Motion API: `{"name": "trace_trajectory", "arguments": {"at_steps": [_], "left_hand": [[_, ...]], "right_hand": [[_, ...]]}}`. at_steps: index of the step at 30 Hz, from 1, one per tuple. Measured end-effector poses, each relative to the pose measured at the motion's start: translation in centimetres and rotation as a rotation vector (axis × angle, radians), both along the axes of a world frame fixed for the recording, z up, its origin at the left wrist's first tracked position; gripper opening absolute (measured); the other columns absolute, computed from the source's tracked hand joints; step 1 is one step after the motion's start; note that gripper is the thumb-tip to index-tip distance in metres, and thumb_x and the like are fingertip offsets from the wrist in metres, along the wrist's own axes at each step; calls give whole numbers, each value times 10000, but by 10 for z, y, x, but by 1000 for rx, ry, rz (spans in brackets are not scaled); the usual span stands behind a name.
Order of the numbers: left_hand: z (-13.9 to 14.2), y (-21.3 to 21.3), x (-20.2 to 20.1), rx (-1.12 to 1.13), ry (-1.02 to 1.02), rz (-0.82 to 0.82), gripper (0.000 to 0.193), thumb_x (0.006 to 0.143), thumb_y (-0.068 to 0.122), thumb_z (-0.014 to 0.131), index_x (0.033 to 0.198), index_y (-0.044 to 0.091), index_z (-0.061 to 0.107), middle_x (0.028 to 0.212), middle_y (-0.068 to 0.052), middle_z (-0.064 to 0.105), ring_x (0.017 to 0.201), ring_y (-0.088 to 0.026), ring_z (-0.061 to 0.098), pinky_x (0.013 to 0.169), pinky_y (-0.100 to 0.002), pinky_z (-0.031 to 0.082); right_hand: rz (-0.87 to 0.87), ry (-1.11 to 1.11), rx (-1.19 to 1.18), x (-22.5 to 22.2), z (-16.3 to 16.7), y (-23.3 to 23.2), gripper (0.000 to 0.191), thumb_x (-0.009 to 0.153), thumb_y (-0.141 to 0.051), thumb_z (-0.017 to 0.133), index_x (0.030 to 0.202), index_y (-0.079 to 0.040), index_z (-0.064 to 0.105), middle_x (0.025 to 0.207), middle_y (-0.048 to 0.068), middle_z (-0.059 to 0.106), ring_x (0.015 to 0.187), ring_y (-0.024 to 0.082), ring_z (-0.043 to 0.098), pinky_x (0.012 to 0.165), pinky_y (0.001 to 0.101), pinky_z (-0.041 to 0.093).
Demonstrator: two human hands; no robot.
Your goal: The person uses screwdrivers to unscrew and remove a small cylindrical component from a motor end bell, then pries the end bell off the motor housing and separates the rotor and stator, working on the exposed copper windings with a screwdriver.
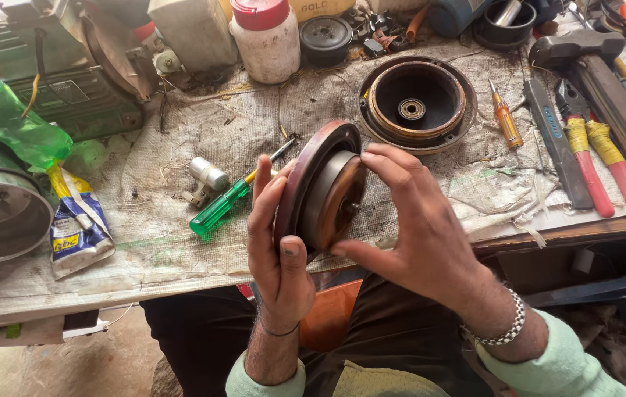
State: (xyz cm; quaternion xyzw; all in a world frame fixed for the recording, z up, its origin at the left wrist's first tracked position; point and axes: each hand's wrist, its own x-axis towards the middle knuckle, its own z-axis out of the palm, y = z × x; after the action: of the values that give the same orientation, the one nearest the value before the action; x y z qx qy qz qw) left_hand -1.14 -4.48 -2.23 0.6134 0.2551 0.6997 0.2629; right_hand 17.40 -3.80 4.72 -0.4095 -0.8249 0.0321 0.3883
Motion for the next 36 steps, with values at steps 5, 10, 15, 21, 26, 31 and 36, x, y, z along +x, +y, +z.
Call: {"name": "trace_trajectory", "arguments": {"at_steps": [5,10,15,21,26,31,36], "left_hand": [[-1,-1,1,21,50,16,501,1212,435,415,1555,70,414,1601,-129,490,1610,-278,210,1352,-468,192],[0,1,2,48,38,-29,466,1217,430,420,1560,113,417,1601,-125,498,1611,-272,216,1368,-473,180],[2,-1,3,40,50,-31,453,1217,417,422,1562,124,418,1593,-140,502,1605,-278,227,1363,-473,176],[3,-1,3,49,56,-36,448,1221,410,425,1563,121,412,1592,-140,506,1598,-273,242,1365,-467,159],[2,-2,5,36,44,-42,461,1219,412,427,1565,109,404,1598,-139,492,1604,-273,221,1362,-467,162],[1,-3,5,34,24,-53,475,1219,413,430,1566,91,404,1611,-135,483,1611,-264,204,1357,-459,184],[1,-2,6,17,-5,-89,478,1215,402,445,1550,63,417,1623,-156,461,1605,-268,201,1336,-454,219]], "right_hand": [[47,-11,1,-6,3,-6,1058,721,-380,943,1511,-66,314,1533,224,398,1434,432,451,1180,528,421],[43,6,-10,-9,1,-7,1087,709,-352,943,1524,-43,292,1523,243,399,1424,439,451,1159,530,430],[32,36,-16,-10,-2,-8,1086,703,-326,947,1527,-52,294,1501,245,400,1415,432,466,1158,513,443],[18,111,-123,-12,-6,-9,1120,692,-319,948,1546,-56,273,1489,240,407,1366,404,512,1067,467,496],[29,77,-87,-10,-8,-9,1068,691,-254,930,1538,-95,299,1484,232,397,1366,414,509,1055,471,515],[93,-198,306,-8,-11,0,761,797,-115,895,1412,-235,465,1497,151,380,1468,414,452,1224,498,497],[92,-69,221,-1,-13,3,726,760,-224,872,1376,-125,500,1457,174,432,1348,394,524,1060,469,537]]}}
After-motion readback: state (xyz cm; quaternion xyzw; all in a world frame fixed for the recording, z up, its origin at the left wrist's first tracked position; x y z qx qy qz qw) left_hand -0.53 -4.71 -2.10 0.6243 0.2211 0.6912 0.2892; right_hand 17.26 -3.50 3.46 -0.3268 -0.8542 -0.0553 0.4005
